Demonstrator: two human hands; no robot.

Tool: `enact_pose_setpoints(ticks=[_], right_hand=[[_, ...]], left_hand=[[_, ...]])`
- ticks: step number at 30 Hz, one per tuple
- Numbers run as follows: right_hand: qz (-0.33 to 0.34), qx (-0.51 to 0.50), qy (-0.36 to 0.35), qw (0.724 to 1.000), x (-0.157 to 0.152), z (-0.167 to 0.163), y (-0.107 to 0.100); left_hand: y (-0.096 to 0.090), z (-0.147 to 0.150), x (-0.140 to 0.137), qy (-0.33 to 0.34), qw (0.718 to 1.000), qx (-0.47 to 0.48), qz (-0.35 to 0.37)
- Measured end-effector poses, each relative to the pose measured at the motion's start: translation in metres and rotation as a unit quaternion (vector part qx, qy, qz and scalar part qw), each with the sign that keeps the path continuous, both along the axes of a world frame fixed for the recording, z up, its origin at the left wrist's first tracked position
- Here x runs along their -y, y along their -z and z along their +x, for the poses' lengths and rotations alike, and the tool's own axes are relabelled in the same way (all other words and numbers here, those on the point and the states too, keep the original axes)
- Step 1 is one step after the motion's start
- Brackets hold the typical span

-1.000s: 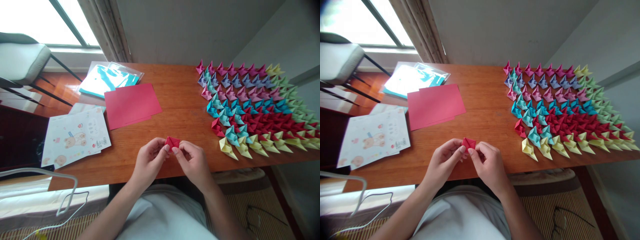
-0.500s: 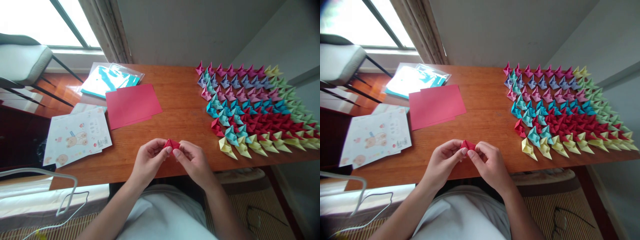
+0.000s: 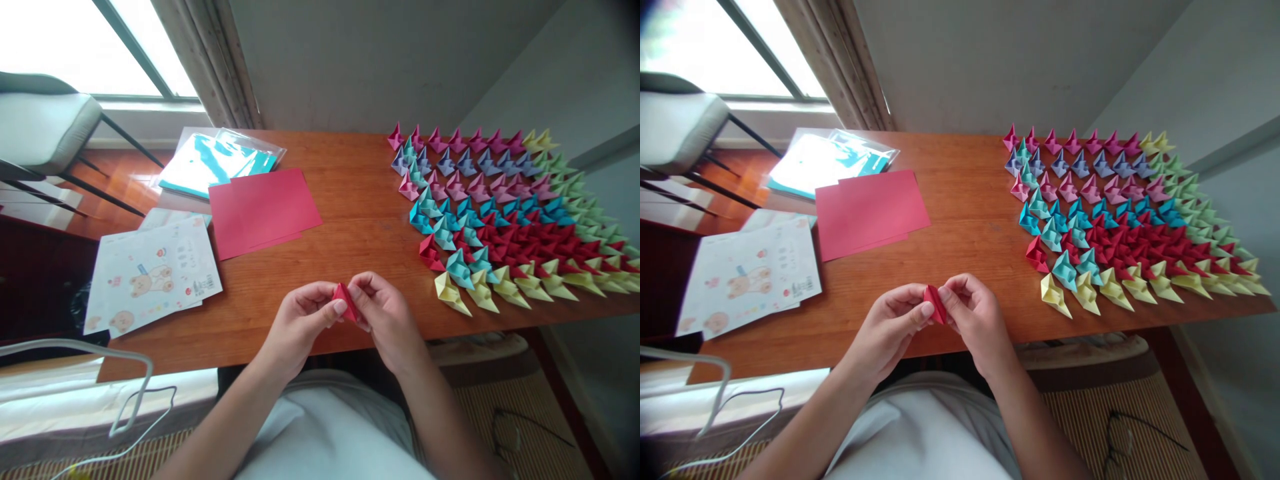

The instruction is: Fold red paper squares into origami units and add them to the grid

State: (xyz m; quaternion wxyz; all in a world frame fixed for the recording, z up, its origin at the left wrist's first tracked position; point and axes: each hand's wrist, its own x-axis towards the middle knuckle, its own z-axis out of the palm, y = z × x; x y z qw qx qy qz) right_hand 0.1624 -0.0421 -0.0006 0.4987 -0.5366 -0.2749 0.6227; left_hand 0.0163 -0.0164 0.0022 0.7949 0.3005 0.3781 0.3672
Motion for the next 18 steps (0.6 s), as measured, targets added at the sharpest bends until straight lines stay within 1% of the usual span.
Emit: enact_pose_setpoints(ticks=[2, 4, 7, 9, 11, 12, 18], right_hand=[[0.034, 0.074, 0.021, 0.996, 0.000, -0.001, 0.001], [0.081, 0.170, 0.028, 0.982, 0.001, -0.001, -0.001], [0.163, 0.299, 0.010, 0.940, 0.005, 0.001, -0.010], [0.217, 0.357, -0.013, 0.908, 0.008, 0.001, -0.016], [0.249, 0.395, -0.029, 0.884, 0.010, 0.001, -0.019], [0.258, 0.406, -0.034, 0.876, 0.011, 0.000, -0.020], [0.280, 0.420, -0.024, 0.863, 0.014, -0.004, -0.015]], left_hand=[[0.003, 0.003, 0.001, -0.018, 1.000, 0.003, 0.006], [0.005, 0.005, 0.003, -0.036, 0.999, 0.006, 0.014], [0.006, 0.007, 0.004, -0.057, 0.998, -0.005, 0.026], [0.006, 0.007, 0.004, -0.065, 0.997, -0.012, 0.030], [0.005, 0.006, 0.003, -0.063, 0.997, -0.008, 0.032], [0.004, 0.005, 0.003, -0.061, 0.998, -0.004, 0.033], [0.003, 0.008, 0.004, -0.056, 0.998, 0.011, 0.034]])
